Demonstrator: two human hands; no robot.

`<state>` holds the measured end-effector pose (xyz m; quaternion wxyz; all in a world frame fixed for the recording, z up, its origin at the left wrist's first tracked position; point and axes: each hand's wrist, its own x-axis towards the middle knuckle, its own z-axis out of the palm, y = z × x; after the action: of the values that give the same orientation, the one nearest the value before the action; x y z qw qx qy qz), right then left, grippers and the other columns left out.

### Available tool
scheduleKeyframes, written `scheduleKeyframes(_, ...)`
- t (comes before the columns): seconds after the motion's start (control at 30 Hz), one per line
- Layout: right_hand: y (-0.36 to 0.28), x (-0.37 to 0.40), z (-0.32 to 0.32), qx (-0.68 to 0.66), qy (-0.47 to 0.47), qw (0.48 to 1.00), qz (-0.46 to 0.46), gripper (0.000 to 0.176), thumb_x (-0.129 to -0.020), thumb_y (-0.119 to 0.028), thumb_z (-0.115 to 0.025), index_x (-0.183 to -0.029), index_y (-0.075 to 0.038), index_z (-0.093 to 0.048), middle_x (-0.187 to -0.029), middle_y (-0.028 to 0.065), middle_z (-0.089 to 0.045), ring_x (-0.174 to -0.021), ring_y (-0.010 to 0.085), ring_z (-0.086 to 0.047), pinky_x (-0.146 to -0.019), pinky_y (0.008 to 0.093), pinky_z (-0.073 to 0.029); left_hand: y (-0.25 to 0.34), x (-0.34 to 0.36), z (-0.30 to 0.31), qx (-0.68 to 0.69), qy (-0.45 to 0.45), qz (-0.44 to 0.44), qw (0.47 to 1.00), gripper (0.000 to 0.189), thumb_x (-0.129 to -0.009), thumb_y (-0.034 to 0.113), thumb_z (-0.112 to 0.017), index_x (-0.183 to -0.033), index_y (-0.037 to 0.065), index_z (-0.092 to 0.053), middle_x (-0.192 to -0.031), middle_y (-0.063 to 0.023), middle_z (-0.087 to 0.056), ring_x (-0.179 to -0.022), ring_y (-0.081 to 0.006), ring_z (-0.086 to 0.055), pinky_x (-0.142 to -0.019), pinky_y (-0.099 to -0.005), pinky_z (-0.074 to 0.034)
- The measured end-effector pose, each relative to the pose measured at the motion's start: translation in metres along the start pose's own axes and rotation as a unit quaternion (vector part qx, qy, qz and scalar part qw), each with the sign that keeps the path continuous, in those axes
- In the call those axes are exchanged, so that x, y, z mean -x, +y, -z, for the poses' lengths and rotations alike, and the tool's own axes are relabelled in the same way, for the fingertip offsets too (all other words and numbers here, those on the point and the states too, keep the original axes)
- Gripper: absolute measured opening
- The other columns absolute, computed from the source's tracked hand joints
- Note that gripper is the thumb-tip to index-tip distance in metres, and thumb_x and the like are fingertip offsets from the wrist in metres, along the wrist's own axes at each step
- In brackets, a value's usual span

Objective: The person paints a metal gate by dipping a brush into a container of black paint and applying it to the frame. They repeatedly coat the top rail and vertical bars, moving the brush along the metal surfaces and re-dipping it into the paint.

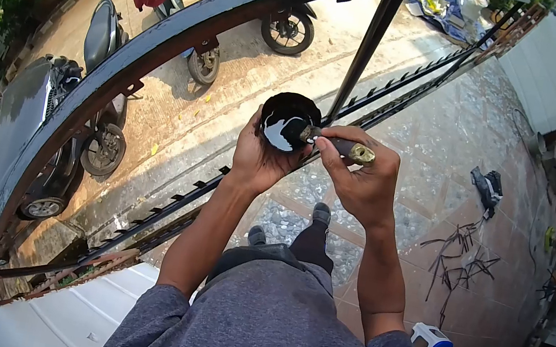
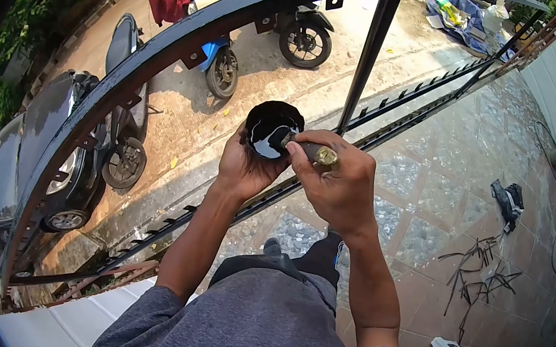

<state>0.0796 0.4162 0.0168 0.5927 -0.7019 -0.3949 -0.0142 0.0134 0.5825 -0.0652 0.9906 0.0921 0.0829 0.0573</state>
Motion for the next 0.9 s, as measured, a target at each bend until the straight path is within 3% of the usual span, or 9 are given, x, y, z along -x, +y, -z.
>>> scheduleKeyframes(0.37, 0.029, -0.020, 0.030, -0.031, 0.026, 0.998, 0.047, 0.018, -0.087, 0.004, -0.071, -0.104, 0.006, -0.069, -0.089, 0.0124, -0.072, -0.078, 0.0147, -0.071, -0.067, 0.0238, -0.057, -0.005, -0.035, -0.004, 0.003, 0.000, -0.029, 1.000, 0.052, -0.106, 0.043, -0.029, -0.132, 0.005, -0.054, -0.121, -0.0176, -0.065, -0.101, -0.0323, -0.069, -0.081, -0.0497, -0.063)
scheduleKeyframes(0.4, 0.037, -0.026, 0.031, -0.074, 0.025, 0.997, 0.028, 0.017, -0.087, 0.003, -0.072, -0.103, 0.006, -0.069, -0.091, 0.0129, -0.072, -0.078, 0.0149, -0.071, -0.067, 0.0250, -0.057, -0.005, -0.040, -0.013, 0.009, 0.040, -0.027, 0.999, 0.050, -0.106, 0.041, -0.031, -0.130, 0.004, -0.055, -0.118, -0.0185, -0.067, -0.098, -0.0331, -0.070, -0.081, -0.0495, -0.063)
scheduleKeyframes(0.5, 0.057, -0.038, 0.031, -0.206, 0.018, 0.977, -0.043, 0.015, -0.088, 0.001, -0.072, -0.102, 0.005, -0.070, -0.094, 0.0131, -0.073, -0.078, 0.0148, -0.071, -0.068, 0.0265, -0.057, -0.001, -0.056, -0.003, 0.037, -0.034, -0.062, 0.997, 0.046, -0.105, 0.034, -0.036, -0.134, 0.002, -0.052, -0.129, -0.0253, -0.059, -0.113, -0.0361, -0.063, -0.086, -0.0483, -0.061)
scheduleKeyframes(0.53, 0.062, -0.044, 0.031, -0.248, 0.006, 0.967, -0.062, 0.016, -0.089, 0.001, -0.070, -0.104, 0.005, -0.069, -0.094, 0.0124, -0.072, -0.078, 0.0142, -0.071, -0.068, 0.0257, -0.057, 0.002, -0.061, -0.003, 0.017, 0.002, -0.087, 0.996, 0.045, -0.105, 0.031, -0.037, -0.134, 0.000, -0.051, -0.131, -0.0271, -0.057, -0.112, -0.0369, -0.063, -0.087, -0.0472, -0.061)
scheduleKeyframes(0.63, 0.073, -0.058, 0.022, -0.277, 0.006, 0.959, -0.058, 0.019, -0.092, -0.002, -0.068, -0.110, 0.005, -0.068, -0.097, 0.0108, -0.071, -0.078, 0.0122, -0.070, -0.067, 0.0236, -0.058, 0.015, -0.067, -0.018, -0.014, 0.039, -0.094, 0.995, 0.046, -0.106, 0.035, -0.034, -0.131, 0.002, -0.054, -0.121, -0.0207, -0.064, -0.103, -0.0359, -0.068, -0.083, -0.0486, -0.062)
scheduleKeyframes(0.7, 0.074, -0.063, 0.017, -0.320, -0.030, 0.943, -0.084, 0.020, -0.093, -0.004, -0.068, -0.112, 0.005, -0.067, -0.099, 0.0111, -0.071, -0.079, 0.0128, -0.071, -0.067, 0.0243, -0.059, 0.029, -0.072, -0.013, 0.004, 0.008, -0.095, 0.995, 0.044, -0.105, 0.033, -0.036, -0.129, 0.001, -0.054, -0.120, -0.0200, -0.065, -0.106, -0.0361, -0.067, -0.085, -0.0493, -0.061)
scheduleKeyframes(0.77, 0.076, -0.062, 0.001, -0.305, 0.033, 0.951, -0.049, 0.023, -0.094, -0.005, -0.068, -0.115, 0.003, -0.068, -0.096, 0.0097, -0.073, -0.079, 0.0120, -0.070, -0.066, 0.0238, -0.059, 0.040, -0.072, -0.016, -0.011, -0.015, -0.064, 0.998, 0.044, -0.105, 0.033, -0.036, -0.128, 0.001, -0.056, -0.119, -0.0203, -0.065, -0.107, -0.0377, -0.065, -0.086, -0.0489, -0.060)
scheduleKeyframes(0.9, 0.079, -0.060, -0.022, -0.310, 0.051, 0.949, -0.019, 0.024, -0.094, -0.008, -0.068, -0.117, 0.000, -0.068, -0.088, 0.0090, -0.074, -0.075, 0.0126, -0.071, -0.061, 0.0230, -0.058, 0.066, -0.080, -0.013, -0.030, -0.050, -0.038, 0.998, 0.043, -0.105, 0.033, -0.037, -0.124, 0.000, -0.058, -0.118, -0.0219, -0.064, -0.108, -0.0418, -0.063, -0.088, -0.0466, -0.060)
